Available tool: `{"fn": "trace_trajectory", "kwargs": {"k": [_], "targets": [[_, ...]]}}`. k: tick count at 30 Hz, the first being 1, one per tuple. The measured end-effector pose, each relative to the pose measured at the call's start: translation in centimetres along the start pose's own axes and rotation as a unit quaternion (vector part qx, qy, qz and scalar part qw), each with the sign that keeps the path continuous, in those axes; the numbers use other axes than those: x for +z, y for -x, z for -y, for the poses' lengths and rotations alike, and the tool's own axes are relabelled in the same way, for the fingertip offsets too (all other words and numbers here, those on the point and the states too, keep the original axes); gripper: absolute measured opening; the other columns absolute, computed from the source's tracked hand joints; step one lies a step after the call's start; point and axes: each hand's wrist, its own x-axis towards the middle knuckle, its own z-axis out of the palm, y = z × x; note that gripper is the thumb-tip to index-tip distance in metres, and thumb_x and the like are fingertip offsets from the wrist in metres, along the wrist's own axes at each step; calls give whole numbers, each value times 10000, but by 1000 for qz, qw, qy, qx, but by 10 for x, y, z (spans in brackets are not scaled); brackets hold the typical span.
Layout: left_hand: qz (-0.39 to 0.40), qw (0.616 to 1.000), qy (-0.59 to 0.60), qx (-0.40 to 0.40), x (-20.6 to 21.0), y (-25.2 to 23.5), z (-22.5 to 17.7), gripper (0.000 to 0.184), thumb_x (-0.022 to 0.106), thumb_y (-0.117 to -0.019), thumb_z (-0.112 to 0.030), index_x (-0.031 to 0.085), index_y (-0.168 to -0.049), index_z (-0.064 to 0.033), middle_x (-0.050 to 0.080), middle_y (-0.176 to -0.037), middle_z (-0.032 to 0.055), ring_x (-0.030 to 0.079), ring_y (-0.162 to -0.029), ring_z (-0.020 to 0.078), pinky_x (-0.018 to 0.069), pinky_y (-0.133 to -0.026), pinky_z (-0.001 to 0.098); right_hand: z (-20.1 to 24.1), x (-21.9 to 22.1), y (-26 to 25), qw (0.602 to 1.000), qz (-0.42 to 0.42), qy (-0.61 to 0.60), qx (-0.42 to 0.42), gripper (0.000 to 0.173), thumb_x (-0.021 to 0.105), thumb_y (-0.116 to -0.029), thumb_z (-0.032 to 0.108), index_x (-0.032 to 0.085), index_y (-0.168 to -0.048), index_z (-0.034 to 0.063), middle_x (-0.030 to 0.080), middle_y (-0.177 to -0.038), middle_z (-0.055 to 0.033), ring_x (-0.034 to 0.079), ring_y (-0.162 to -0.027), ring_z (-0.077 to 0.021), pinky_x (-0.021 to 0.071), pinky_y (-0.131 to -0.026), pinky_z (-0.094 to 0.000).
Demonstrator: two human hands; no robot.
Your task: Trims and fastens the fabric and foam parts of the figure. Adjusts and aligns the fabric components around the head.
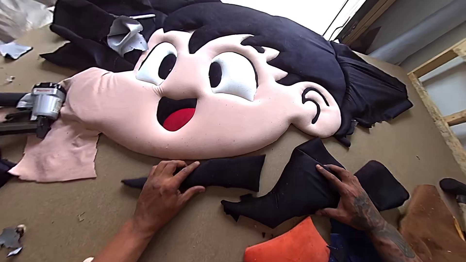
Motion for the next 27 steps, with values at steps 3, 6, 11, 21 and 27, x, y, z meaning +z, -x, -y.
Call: {"fn": "trace_trajectory", "kwargs": {"k": [3, 6, 11, 21, 27], "targets": [[3, 1000, -3, -3, 11, -8, -25, 740, 559, -820, -833, 738, -1274, -276, 701, -1094, 52, 647, -1021, 254, 536, -869, 461, -7, -2, 16, 1000, -9, 6, 27, 1230, 679, -475, 951, 460, -1541, 379, 533, -1469, -12, 524, -1303, -222, 464, -1051, -502], [-1, 1000, 2, -4, 23, -19, -46, 748, 558, -810, -847, 748, -1257, -278, 702, -1058, 34, 648, -984, 228, 543, -842, 432, -13, -1, 22, 999, -16, 1, 32, 1224, 688, -472, 950, 467, -1535, 386, 539, -1464, -1, 525, -1307, -208, 469, -1060, -486], [6, 1000, -6, -12, 36, -29, -71, 738, 549, -815, -839, 731, -1288, -304, 685, -1022, 31, 637, -934, 219, 540, -804, 411, -25, -3, 22, 999, -19, -7, 31, 1195, 712, -480, 927, 471, -1528, 406, 546, -1452, 15, 529, -1295, -185, 478, -1053, -457], [50, 997, -64, 5, 48, -63, -119, 782, 499, -801, -873, 682, -1360, -358, 684, -959, 20, 662, -820, 185, 549, -640, 358, -28, -8, 36, 999, -24, -9, 46, 1185, 723, -479, 918, 467, -1525, 422, 559, -1425, 11, 538, -1272, -174, 495, -1033, -435], [71, 991, -105, 39, 66, -92, -151, 742, 460, -836, -857, 637, -1399, -407, 659, -934, 34, 647, -772, 186, 511, -573, 343, -28, -2, 42, 998, -48, -6, 43, 1161, 709, -495, 921, 464, -1522, 440, 554, -1449, 14, 540, -1283, -175, 496, -1025, -432]]}}
